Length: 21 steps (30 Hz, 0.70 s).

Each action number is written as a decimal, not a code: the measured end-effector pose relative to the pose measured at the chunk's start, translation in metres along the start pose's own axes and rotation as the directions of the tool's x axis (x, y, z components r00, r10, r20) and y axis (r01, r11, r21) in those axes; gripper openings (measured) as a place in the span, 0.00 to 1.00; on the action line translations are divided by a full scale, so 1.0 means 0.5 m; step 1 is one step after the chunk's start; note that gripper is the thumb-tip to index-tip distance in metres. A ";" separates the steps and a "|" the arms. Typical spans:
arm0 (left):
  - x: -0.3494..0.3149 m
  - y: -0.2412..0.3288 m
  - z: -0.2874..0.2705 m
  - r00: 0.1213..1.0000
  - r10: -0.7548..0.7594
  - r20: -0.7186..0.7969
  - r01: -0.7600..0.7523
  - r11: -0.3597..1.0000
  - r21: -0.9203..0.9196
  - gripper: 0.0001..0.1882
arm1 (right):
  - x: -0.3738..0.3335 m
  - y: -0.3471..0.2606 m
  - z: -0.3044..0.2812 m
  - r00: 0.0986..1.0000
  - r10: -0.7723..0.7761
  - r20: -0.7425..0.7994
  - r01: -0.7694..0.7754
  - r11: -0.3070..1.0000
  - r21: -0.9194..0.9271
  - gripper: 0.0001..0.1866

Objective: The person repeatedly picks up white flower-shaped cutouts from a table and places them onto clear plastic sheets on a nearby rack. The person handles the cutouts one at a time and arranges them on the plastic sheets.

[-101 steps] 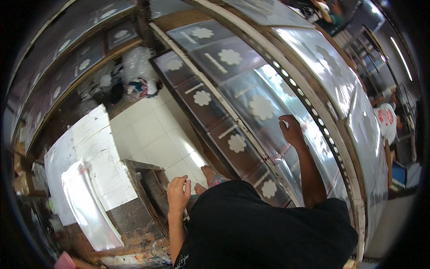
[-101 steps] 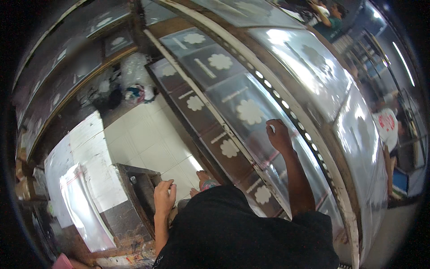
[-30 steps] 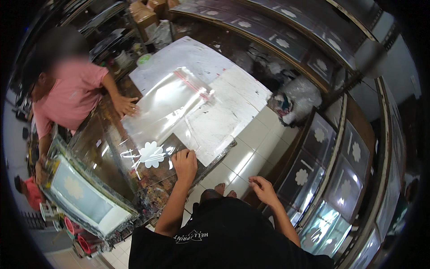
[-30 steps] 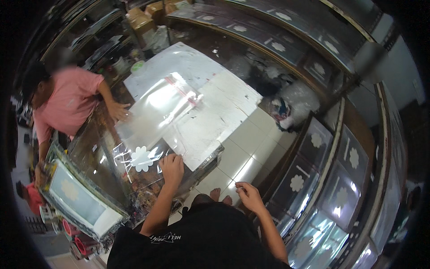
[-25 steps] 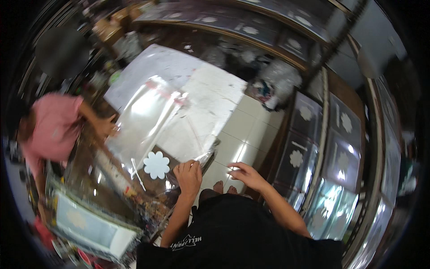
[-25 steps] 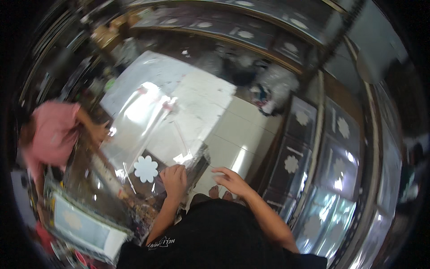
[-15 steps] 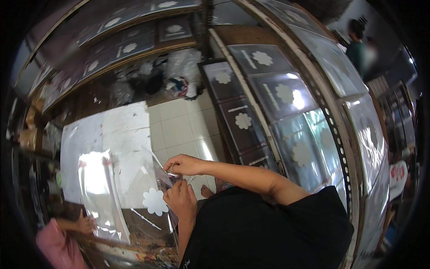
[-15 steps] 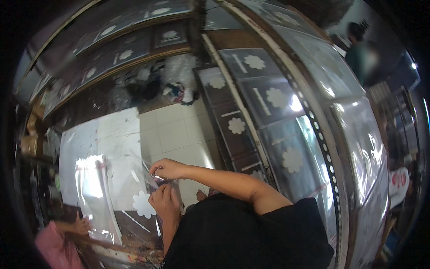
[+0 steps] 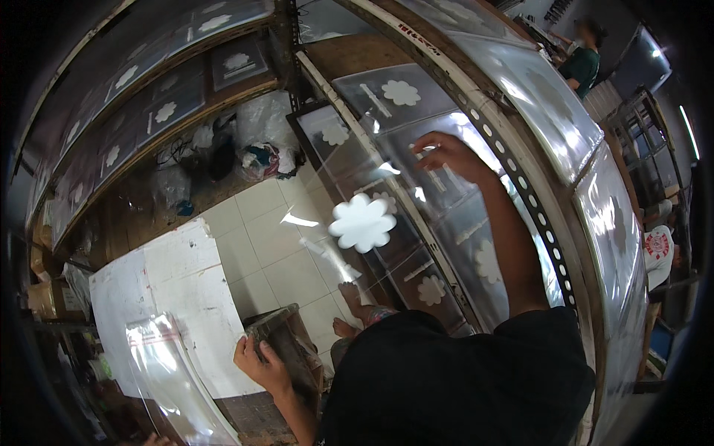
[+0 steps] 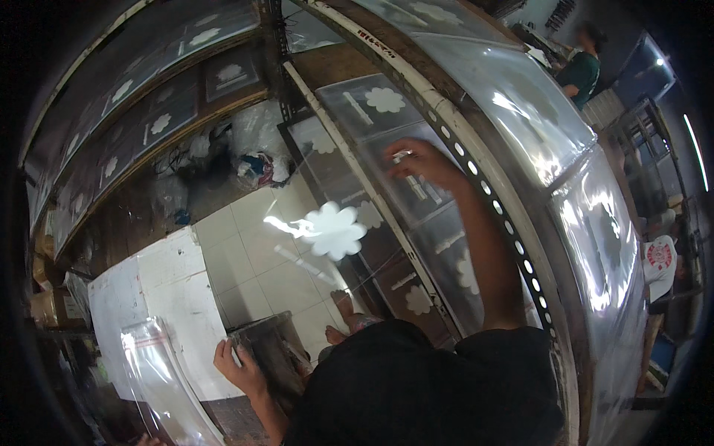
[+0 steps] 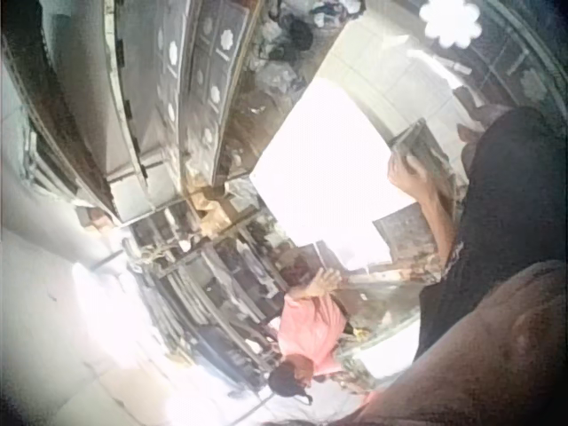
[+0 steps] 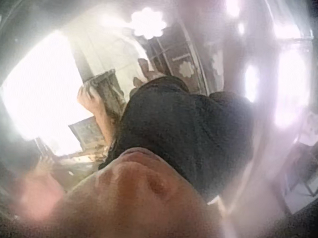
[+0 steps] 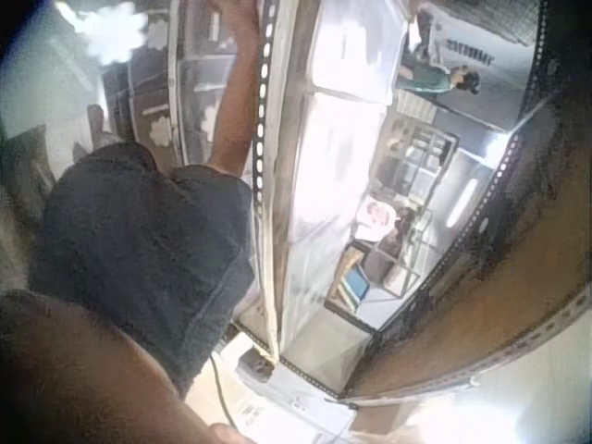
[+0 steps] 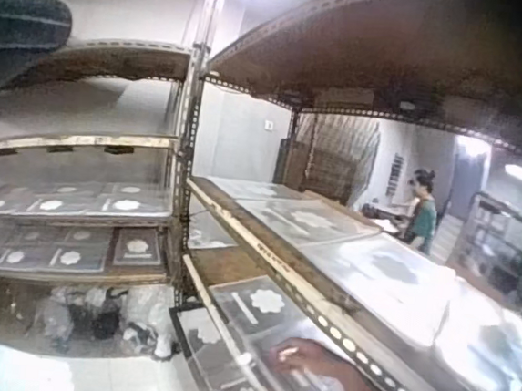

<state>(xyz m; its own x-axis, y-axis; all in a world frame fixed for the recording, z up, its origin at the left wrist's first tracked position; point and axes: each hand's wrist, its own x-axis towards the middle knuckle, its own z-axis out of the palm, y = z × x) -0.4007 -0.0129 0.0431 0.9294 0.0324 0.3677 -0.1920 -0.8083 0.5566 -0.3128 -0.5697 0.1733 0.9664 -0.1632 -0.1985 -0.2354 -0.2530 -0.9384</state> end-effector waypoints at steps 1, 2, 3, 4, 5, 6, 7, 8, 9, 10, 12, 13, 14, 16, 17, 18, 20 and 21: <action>-0.005 -0.030 0.010 0.999 -0.036 -0.004 0.036 0.998 0.053 0.17 | 0.002 0.009 -0.051 0.996 0.047 -0.082 -0.050 0.998 -0.035 0.14; -0.008 -0.058 0.018 0.995 -0.092 0.040 0.089 0.993 0.076 0.18 | 0.008 0.051 -0.120 0.992 0.047 -0.114 -0.044 0.999 0.022 0.15; -0.016 -0.075 0.032 0.991 -0.120 0.051 0.114 0.988 0.102 0.19 | 0.009 0.084 -0.174 0.988 0.047 -0.147 -0.037 0.997 0.067 0.15; -0.021 -0.090 0.042 0.987 -0.150 0.052 0.141 0.980 0.141 0.19 | 0.019 0.118 -0.219 0.983 0.050 -0.174 -0.035 0.995 0.090 0.15; -0.020 -0.102 0.049 0.983 -0.175 0.049 0.163 0.970 0.181 0.20 | 0.027 0.153 -0.264 0.976 0.050 -0.212 -0.034 0.996 0.083 0.14; -0.021 -0.105 0.053 0.983 -0.167 0.074 0.146 0.962 0.231 0.21 | 0.030 0.193 -0.305 0.966 0.060 -0.250 -0.042 0.996 0.080 0.13; -0.024 -0.103 0.060 0.987 -0.152 0.058 0.132 0.956 0.264 0.22 | 0.034 0.232 -0.346 0.956 0.063 -0.287 -0.044 0.996 0.072 0.13; -0.023 -0.097 0.068 0.990 -0.133 0.043 0.114 0.947 0.299 0.22 | 0.040 0.277 -0.384 0.946 0.064 -0.319 -0.045 0.997 0.067 0.12; -0.030 -0.094 0.074 0.992 -0.123 0.032 0.106 0.937 0.332 0.22 | 0.044 0.314 -0.419 0.937 0.065 -0.343 -0.049 0.997 0.055 0.12; -0.033 -0.099 0.081 0.994 -0.112 0.011 0.100 0.925 0.367 0.23 | 0.055 0.349 -0.461 0.928 0.059 -0.367 -0.048 0.998 0.040 0.11; -0.025 -0.094 0.087 0.993 -0.113 0.013 0.099 0.912 0.397 0.23 | 0.052 0.427 -0.525 0.905 0.060 -0.422 -0.064 0.998 0.004 0.10; -0.022 -0.093 0.091 0.993 -0.118 0.009 0.104 0.907 0.409 0.23 | 0.053 0.460 -0.551 0.894 0.055 -0.445 -0.070 0.997 -0.019 0.10; -0.023 -0.096 0.096 0.994 -0.112 0.004 0.100 0.906 0.412 0.22 | 0.051 0.487 -0.577 0.885 0.050 -0.463 -0.077 0.996 -0.040 0.09; -0.025 -0.103 0.099 0.995 -0.100 -0.016 0.098 0.902 0.422 0.22 | 0.055 0.530 -0.622 0.869 0.039 -0.494 -0.092 0.992 -0.085 0.08; -0.024 -0.103 0.102 0.995 -0.099 -0.015 0.095 0.894 0.438 0.22 | 0.053 0.550 -0.644 0.862 0.032 -0.505 -0.100 0.989 -0.108 0.07; -0.025 -0.103 0.101 0.995 -0.099 -0.019 0.097 0.884 0.457 0.21 | 0.062 0.569 -0.662 0.857 0.023 -0.515 -0.107 0.985 -0.136 0.07; -0.025 -0.104 0.104 0.995 -0.101 -0.022 0.099 0.874 0.476 0.21 | 0.067 0.596 -0.696 0.846 0.004 -0.533 -0.118 0.976 -0.180 0.06; -0.029 -0.106 0.104 0.994 -0.106 -0.027 0.106 0.872 0.478 0.21 | 0.073 0.607 -0.710 0.845 -0.005 -0.535 -0.121 0.972 -0.200 0.06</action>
<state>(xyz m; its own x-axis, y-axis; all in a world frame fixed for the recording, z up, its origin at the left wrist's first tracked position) -0.3874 -0.0012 -0.0307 0.9357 0.1332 0.3266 0.0811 -0.9824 0.1683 -0.3856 -0.9909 -0.0181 0.7625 -0.6468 -0.0120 -0.3666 -0.4167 -0.8318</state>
